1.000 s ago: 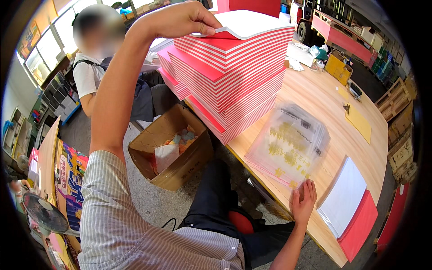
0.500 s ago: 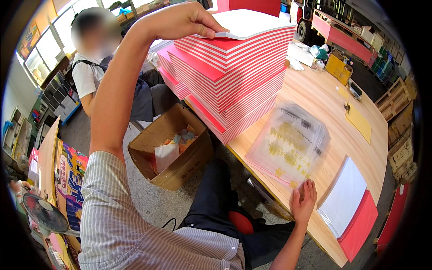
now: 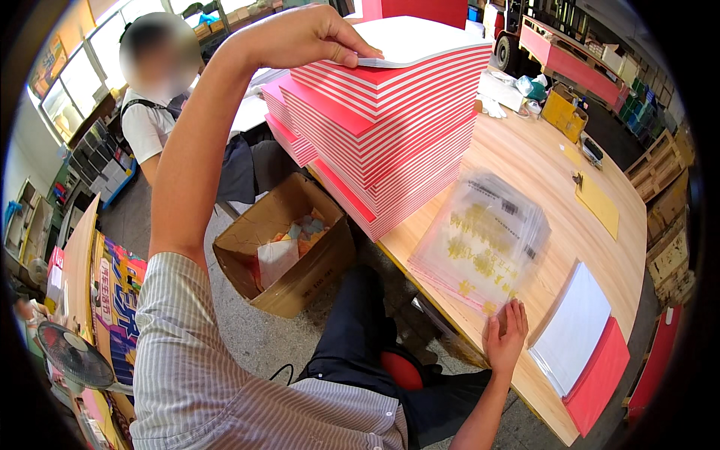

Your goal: The person sits at a table and repeatedly picks up red and white paper sheets, inserts them into clear plastic sleeves, and stacks the finished packages. The process involves handling individual sheets and sleeves one at a time.

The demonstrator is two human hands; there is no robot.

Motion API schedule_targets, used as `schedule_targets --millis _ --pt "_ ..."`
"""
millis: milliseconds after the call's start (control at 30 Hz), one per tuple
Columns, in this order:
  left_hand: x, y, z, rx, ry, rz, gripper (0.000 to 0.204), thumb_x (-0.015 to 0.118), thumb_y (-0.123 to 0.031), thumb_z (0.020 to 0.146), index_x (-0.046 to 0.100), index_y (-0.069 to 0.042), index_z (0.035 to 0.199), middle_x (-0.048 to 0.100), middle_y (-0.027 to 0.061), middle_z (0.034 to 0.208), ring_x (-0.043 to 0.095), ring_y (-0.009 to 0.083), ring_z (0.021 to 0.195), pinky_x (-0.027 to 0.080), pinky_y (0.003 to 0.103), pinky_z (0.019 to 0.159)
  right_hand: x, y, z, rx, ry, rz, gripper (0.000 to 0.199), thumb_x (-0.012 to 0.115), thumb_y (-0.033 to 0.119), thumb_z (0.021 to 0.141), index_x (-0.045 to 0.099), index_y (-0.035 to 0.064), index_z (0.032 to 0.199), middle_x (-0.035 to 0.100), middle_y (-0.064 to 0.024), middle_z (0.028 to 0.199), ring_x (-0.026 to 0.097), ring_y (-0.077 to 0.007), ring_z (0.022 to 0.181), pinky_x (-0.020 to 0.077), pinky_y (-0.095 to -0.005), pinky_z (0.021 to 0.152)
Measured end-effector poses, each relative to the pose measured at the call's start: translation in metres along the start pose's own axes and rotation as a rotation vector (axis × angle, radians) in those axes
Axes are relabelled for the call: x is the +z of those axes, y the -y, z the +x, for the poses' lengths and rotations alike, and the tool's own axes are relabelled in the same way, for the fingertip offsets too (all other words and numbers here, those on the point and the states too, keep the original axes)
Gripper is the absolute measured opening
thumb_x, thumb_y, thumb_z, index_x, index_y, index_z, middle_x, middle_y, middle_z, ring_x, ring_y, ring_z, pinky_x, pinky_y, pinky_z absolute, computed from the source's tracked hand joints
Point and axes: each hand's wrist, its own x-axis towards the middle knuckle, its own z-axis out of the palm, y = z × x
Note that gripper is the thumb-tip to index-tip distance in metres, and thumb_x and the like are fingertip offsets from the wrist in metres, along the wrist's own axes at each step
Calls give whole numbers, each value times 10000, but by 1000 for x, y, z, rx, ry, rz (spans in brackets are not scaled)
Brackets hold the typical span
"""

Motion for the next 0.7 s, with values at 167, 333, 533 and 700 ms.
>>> schedule_targets --millis 167,333,533,700 --pt "0 -2 0 -6 0 11 301 675 -161 888 723 -140 1184 738 69 1094 710 163 941 555 296 865 0 -2 -1 -10 2 -20 414 605 195 924 605 -66 1246 530 -223 1401 418 -394 1366 302 -454 1142" --pt "-1 -1 0 20 0 24 300 676 -155 884 723 -133 1180 736 64 1105 709 165 960 554 301 874 2 -3 -1 -18 -14 2 421 617 195 901 609 -76 1223 540 -240 1381 425 -416 1353 307 -482 1131" --pt "0 0 0 37 3 7 300 674 -148 885 722 -127 1181 735 62 1110 705 170 982 549 305 890 0 -1 0 -11 -11 3 423 619 188 897 608 -79 1225 537 -240 1385 422 -417 1353 309 -481 1131" --pt "0 0 0 27 -2 3 300 675 -142 885 722 -122 1181 733 62 1113 703 172 990 546 303 900 0 0 0 1 -7 7 423 620 185 896 610 -81 1224 533 -240 1390 418 -418 1356 307 -480 1132"
